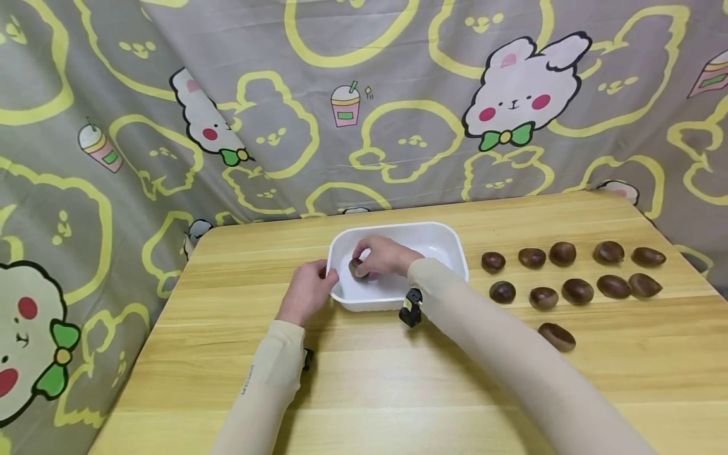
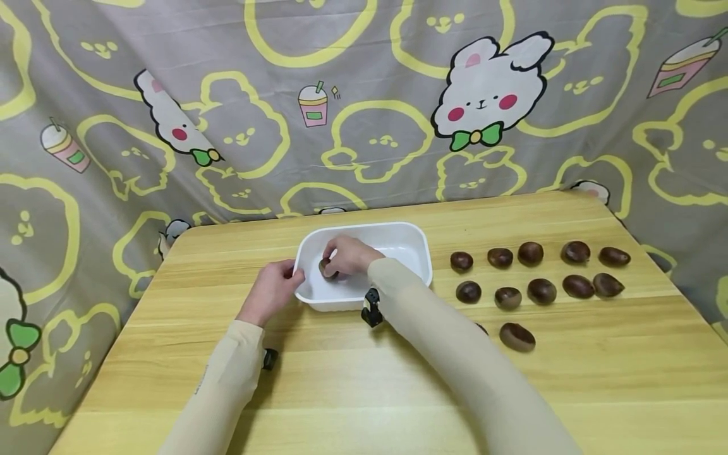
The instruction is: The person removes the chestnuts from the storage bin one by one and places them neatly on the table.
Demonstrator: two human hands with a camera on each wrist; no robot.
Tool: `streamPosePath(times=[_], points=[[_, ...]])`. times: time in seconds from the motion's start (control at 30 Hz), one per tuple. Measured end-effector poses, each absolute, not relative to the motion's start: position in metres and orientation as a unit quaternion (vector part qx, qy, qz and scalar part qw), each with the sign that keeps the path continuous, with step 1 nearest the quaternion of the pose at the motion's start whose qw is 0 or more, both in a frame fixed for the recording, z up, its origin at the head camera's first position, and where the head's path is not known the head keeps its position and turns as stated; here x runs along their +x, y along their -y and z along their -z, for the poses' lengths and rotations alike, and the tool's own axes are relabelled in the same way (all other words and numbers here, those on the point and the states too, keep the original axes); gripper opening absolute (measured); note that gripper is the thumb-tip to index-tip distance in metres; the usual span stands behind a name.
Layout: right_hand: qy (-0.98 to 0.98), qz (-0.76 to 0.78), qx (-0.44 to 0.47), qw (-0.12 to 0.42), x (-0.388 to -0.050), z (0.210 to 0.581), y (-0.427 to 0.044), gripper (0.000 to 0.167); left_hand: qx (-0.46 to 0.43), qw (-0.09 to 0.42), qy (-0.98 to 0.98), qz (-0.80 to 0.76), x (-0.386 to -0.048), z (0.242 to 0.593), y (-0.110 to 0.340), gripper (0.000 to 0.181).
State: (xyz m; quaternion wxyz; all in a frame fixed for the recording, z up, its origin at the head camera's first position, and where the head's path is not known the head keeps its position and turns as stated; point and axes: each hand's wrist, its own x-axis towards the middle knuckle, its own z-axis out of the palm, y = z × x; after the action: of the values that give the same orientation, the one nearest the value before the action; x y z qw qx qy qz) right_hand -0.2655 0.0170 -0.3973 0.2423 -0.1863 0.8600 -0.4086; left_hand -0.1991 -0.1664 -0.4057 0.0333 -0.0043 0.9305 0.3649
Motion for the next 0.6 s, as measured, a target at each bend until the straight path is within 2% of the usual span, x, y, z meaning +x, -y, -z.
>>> streamPosePath(times=[0.2,0.6], points=[[-0.836,0.451,-0.184,0.254,-0.262,0.396,-0.036,0.033,-0.003,0.036,-0.933,-0.359,-0.199,0.406,0.165,0.033],[-0.766,0.546,-0.2,0.275,-0.254,0.37,-0.085,0.035,-0.017,0.045,-0.935,-0.352,-0.198,0.403,0.163,0.034]])
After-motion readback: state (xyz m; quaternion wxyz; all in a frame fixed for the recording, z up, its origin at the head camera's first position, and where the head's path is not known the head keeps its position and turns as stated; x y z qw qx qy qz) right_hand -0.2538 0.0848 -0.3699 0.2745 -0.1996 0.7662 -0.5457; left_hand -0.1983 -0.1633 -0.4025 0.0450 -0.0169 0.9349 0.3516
